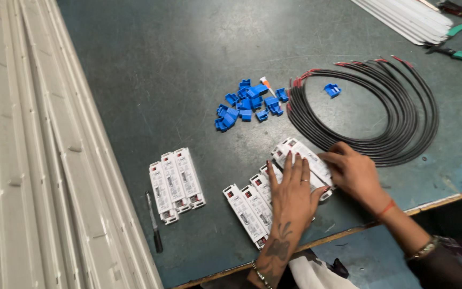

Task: The person arranges white LED driver modules on a workbench, marks each module with a marker, and stacks the marked modules into a pile. At the end the person picks up a black wired connector and handles the wire leads.

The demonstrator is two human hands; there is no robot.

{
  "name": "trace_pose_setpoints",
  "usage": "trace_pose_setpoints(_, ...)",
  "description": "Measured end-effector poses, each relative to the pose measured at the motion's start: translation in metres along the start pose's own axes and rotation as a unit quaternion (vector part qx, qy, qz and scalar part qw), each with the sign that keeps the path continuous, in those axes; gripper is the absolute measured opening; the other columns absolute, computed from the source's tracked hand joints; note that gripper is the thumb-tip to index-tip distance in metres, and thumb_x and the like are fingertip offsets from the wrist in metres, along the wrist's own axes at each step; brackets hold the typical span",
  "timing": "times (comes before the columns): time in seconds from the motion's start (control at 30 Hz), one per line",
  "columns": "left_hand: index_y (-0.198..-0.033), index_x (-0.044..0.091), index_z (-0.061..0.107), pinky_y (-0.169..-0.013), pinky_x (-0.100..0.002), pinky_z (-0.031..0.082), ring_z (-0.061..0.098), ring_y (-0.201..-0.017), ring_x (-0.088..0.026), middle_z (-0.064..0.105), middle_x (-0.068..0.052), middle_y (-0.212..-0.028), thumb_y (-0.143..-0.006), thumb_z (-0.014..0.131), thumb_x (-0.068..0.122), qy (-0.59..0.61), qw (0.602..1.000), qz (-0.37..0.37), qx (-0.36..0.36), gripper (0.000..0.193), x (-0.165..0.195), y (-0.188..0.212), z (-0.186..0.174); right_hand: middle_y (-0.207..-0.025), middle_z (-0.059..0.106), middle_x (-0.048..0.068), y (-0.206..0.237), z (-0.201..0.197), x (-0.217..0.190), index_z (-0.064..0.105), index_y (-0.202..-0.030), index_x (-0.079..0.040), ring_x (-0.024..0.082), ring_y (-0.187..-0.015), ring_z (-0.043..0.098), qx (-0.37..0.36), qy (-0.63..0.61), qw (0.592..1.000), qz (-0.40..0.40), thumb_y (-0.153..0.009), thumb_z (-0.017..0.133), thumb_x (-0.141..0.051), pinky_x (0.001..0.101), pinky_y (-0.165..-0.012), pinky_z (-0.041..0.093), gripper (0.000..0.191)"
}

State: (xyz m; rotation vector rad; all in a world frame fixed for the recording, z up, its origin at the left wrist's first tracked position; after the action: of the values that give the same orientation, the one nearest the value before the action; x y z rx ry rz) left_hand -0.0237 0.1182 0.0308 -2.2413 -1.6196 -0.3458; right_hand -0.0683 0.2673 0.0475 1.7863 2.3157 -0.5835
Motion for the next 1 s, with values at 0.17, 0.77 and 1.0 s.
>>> trace_pose_setpoints(0.17, -0.155, 0.004, 0.042, -0.122, -0.069, 0.003, 0.027, -0.155, -0.024, 0.039, -0.013, -0.163, -0.089, 0.061, 0.054, -0.044, 0.998, 0.014, 0.052, 0.084, 0.005, -0.010, 0.009, -0.108, 0.069, 0.003, 0.007, -0.004, -0.001, 0.069, -0.129, -0.024, 0.025, -0.067, 0.070, -0.043, -0.050, 0.998, 0.011, -0.087, 0.069, -0.035, 0.0391, -0.062, 0.056, 0.043)
trace_pose_setpoints(0.77, -0.159, 0.003, 0.023, -0.123, -0.058, -0.001, 0.010, -0.156, -0.026, 0.015, -0.016, -0.169, -0.099, 0.050, 0.053, -0.004, 0.996, -0.053, 0.066, 0.083, -0.072, 0.021, -0.045, -0.108, 0.068, 0.008, -0.002, -0.013, 0.013, 0.067, -0.124, -0.011, 0.028, -0.076, 0.072, -0.062, -0.012, 0.998, 0.007, -0.082, 0.074, -0.025, 0.0414, -0.068, 0.058, 0.045)
trace_pose_setpoints(1.0, -0.160, 0.006, 0.021, -0.122, -0.059, -0.002, 0.008, -0.156, -0.028, 0.013, -0.015, -0.168, -0.101, 0.049, 0.048, 0.010, 0.991, -0.123, 0.049, 0.078, -0.096, 0.053, -0.054, -0.119, 0.068, 0.007, 0.000, -0.036, 0.026, 0.068, -0.126, -0.014, 0.030, -0.076, 0.072, -0.021, 0.004, 1.000, 0.001, -0.081, 0.074, -0.016, 0.0408, -0.070, 0.058, 0.046)
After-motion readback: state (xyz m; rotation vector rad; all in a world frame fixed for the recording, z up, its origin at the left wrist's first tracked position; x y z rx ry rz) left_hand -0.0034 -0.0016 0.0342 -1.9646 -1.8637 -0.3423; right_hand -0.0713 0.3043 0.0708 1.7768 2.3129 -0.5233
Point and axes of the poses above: each hand's wrist, its own y-axis away from the middle knuckle, its own z-axis out of the palm, x = y × z, the point moved 5 cm from there along -y, towards the middle knuckle
